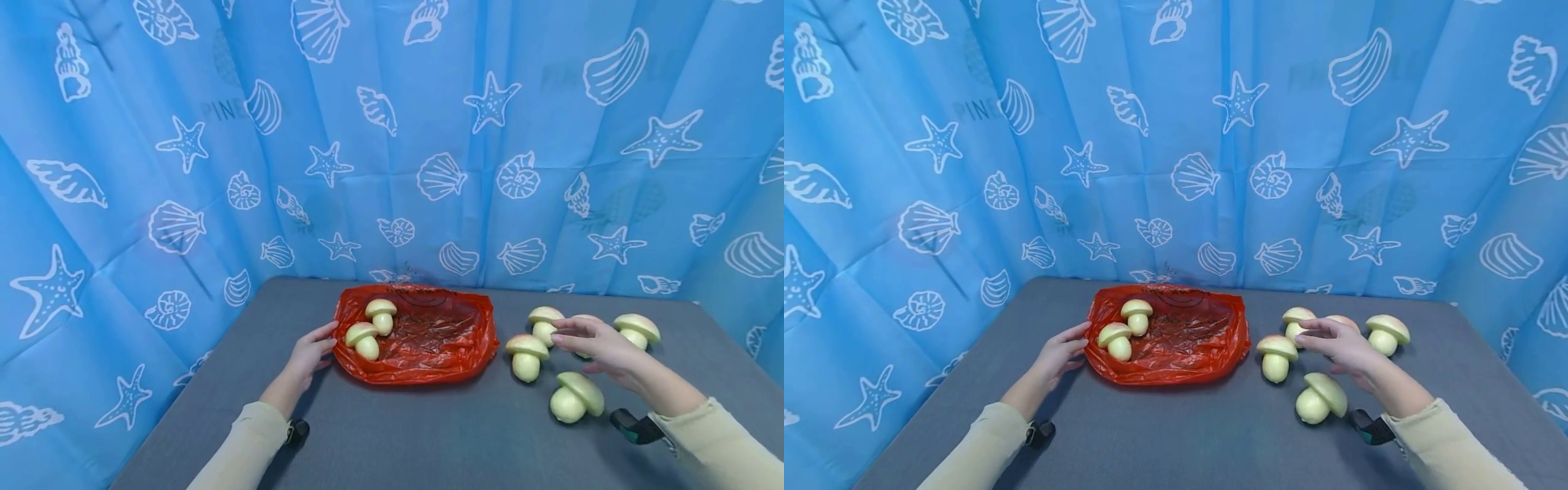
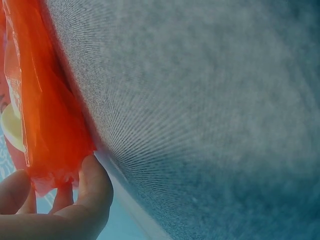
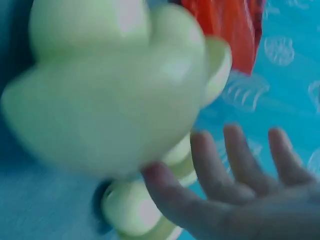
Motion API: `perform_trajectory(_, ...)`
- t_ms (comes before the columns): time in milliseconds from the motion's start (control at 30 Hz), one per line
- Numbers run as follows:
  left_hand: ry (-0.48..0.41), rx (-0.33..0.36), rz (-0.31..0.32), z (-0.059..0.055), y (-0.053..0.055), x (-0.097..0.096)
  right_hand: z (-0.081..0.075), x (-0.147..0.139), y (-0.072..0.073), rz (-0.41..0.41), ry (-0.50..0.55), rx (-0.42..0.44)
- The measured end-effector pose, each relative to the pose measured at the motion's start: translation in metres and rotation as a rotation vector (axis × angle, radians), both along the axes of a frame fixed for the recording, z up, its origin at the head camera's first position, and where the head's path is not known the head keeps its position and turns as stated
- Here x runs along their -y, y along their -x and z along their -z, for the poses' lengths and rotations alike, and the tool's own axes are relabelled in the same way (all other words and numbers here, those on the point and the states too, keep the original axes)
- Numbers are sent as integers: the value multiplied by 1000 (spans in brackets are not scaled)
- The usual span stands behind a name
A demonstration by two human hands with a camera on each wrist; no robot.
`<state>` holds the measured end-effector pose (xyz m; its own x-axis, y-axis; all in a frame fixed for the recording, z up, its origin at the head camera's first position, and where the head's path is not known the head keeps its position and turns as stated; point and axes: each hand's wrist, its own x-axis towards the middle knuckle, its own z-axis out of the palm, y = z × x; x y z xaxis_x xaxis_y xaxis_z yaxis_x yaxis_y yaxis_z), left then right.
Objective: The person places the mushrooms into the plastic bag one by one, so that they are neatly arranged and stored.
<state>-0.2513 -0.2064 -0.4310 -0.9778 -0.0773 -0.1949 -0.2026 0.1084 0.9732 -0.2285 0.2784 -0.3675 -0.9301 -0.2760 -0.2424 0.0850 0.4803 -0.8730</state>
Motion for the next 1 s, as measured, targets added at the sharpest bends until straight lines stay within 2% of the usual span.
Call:
perform_trajectory(233, 10, 3, -14, 0, 2, 0, 16, -32, 12, -166, 65, 176)
perform_trajectory(333, 12, 1, -15, 0, 3, 0, 24, -44, 15, -269, 86, 228)
perform_trajectory(467, 15, 2, -8, 0, 2, 0, 32, -54, 18, -356, 105, 270)
perform_trajectory(600, 12, 4, -7, 0, 2, -1, 37, -56, 18, -384, 77, 291)
perform_trajectory(767, 8, 5, -5, 0, 2, 0, 39, -55, 16, -425, 47, 269)
perform_trajectory(1000, 10, -1, 3, 0, 2, 0, 40, -62, 17, -472, 128, 283)
